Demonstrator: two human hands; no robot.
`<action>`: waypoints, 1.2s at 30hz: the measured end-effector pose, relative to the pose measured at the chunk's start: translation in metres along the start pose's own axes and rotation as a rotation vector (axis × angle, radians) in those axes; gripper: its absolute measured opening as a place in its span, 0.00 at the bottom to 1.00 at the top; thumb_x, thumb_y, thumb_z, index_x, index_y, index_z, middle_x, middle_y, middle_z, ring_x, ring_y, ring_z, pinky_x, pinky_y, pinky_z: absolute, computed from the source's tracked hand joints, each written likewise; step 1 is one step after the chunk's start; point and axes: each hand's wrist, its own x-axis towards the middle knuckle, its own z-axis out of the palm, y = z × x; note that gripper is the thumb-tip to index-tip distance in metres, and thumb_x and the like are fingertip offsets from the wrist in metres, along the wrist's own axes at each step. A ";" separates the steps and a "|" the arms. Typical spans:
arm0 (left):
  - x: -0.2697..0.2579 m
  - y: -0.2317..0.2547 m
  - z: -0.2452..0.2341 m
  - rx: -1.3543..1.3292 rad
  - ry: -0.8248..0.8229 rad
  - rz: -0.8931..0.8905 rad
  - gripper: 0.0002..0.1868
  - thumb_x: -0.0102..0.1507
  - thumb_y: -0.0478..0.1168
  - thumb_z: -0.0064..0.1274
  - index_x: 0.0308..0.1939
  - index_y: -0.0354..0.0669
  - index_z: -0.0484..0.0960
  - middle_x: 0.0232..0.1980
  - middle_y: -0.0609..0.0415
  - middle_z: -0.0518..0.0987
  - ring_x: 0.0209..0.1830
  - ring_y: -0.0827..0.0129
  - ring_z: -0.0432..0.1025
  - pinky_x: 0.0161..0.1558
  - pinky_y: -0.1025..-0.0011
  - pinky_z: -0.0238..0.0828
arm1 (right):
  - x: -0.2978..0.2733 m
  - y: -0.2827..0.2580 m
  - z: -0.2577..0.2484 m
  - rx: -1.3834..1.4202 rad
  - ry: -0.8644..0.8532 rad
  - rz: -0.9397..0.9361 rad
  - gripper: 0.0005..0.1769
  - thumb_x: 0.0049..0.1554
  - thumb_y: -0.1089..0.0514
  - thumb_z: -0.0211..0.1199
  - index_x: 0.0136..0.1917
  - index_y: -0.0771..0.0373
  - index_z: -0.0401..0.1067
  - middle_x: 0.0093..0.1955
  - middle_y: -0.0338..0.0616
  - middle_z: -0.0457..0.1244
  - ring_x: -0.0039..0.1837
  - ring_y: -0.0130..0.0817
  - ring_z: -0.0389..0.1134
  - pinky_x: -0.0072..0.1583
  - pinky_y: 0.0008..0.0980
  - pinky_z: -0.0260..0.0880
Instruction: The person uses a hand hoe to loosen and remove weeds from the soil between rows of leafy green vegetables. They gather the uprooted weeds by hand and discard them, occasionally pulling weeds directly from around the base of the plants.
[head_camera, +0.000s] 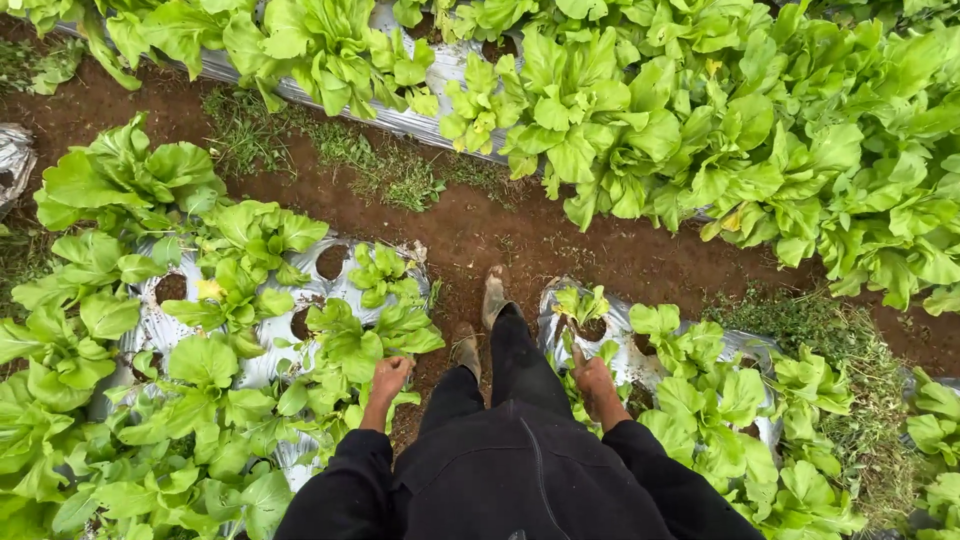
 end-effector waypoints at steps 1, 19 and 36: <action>-0.001 -0.012 0.005 0.000 0.007 -0.017 0.18 0.65 0.49 0.49 0.43 0.43 0.89 0.36 0.44 0.85 0.44 0.55 0.79 0.47 0.53 0.74 | 0.010 0.002 0.001 -0.010 -0.016 0.001 0.29 0.57 0.51 0.59 0.60 0.80 0.73 0.59 0.75 0.67 0.65 0.65 0.67 0.63 0.57 0.70; 0.315 0.031 0.096 0.060 -0.012 0.003 0.12 0.68 0.40 0.51 0.51 0.35 0.82 0.50 0.38 0.82 0.53 0.46 0.77 0.53 0.46 0.74 | 0.424 -0.111 0.017 0.011 0.083 -0.275 0.36 0.55 0.48 0.66 0.73 0.61 0.62 0.63 0.64 0.65 0.68 0.62 0.65 0.67 0.61 0.65; 0.738 0.010 0.269 0.592 0.009 0.808 0.25 0.63 0.46 0.55 0.64 0.59 0.72 0.63 0.44 0.73 0.55 0.38 0.75 0.56 0.42 0.72 | 0.777 -0.168 0.227 0.010 0.432 -0.522 0.23 0.57 0.47 0.63 0.59 0.63 0.64 0.42 0.70 0.68 0.50 0.69 0.72 0.53 0.64 0.70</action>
